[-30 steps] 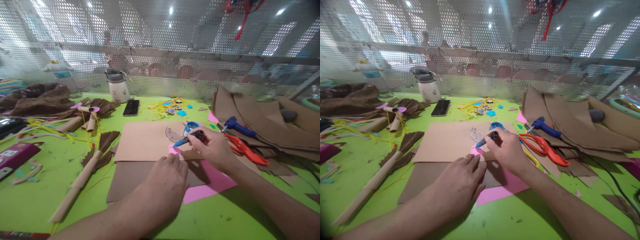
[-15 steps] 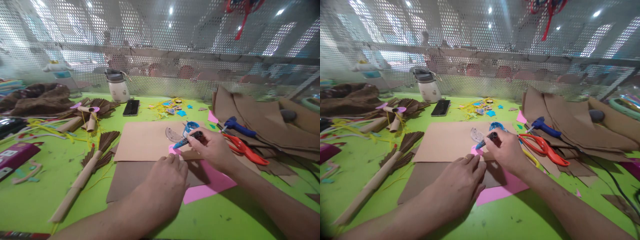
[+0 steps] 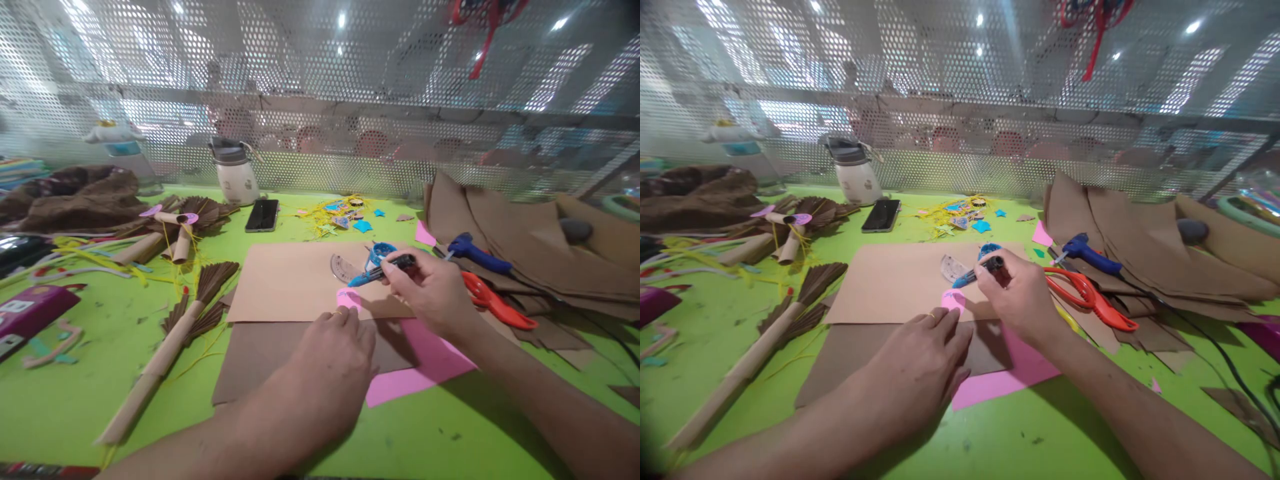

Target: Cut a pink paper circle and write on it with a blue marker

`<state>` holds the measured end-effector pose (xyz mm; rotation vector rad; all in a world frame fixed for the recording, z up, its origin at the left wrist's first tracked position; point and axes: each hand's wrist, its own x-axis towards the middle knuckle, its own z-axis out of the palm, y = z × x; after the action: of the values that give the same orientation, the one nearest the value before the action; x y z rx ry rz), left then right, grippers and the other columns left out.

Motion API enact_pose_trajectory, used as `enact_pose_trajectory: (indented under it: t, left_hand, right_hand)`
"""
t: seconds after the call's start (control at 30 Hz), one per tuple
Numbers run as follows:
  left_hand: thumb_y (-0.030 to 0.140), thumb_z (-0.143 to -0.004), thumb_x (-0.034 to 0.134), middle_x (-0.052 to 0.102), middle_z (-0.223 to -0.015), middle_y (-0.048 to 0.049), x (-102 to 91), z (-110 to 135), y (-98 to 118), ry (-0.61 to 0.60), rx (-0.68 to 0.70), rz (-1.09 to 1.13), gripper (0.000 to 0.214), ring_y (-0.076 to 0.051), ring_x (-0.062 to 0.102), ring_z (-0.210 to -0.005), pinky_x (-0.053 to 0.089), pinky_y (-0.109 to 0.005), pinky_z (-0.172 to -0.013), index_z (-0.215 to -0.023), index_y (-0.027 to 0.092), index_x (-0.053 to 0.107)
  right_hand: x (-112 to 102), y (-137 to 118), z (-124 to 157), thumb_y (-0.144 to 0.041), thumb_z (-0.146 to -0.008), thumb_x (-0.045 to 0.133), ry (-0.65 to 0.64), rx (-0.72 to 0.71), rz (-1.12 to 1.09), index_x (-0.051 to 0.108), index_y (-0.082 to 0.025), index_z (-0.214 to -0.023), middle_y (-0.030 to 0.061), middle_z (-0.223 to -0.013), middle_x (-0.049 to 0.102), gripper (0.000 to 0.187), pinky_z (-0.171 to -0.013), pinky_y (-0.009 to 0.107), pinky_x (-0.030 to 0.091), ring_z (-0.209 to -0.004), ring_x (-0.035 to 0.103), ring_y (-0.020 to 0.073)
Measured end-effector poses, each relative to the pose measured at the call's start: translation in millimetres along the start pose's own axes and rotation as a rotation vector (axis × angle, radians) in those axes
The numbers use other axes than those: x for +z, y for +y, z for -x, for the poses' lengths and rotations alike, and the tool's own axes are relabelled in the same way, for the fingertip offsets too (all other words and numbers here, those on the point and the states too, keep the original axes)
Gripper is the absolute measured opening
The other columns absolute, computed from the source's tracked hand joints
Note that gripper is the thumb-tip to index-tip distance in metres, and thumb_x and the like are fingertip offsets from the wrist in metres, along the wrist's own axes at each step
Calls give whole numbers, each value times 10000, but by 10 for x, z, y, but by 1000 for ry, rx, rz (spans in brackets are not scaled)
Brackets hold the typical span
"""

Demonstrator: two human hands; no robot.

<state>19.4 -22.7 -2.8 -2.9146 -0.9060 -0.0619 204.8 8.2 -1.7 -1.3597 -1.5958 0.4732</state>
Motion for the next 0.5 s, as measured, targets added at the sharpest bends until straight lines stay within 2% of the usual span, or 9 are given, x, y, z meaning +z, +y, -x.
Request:
enact_pose_trajectory:
  t: [0.27, 0.5]
  left_hand:
    - [263, -952, 471, 658, -1080, -133, 91, 18, -11, 57, 44, -45, 258, -285, 592, -954, 511, -418, -790, -1058, 101, 643]
    - [287, -929, 508, 662, -1111, -171, 132, 32, -16, 89, 45, -86, 295, -311, 585, -1014, 490, -428, -861, -1057, 69, 661]
  right_hand:
    - [56, -78, 27, -340, -877, 594, -61, -25, 27, 671, -167, -844, 18, -687, 660, 192, -575, 267, 455, -583, 570, 144]
    - [90, -56, 32, -321, -879, 602, -78, -54, 50, 673, -170, -865, 18, -708, 685, 167, -608, 277, 468, -623, 600, 154]
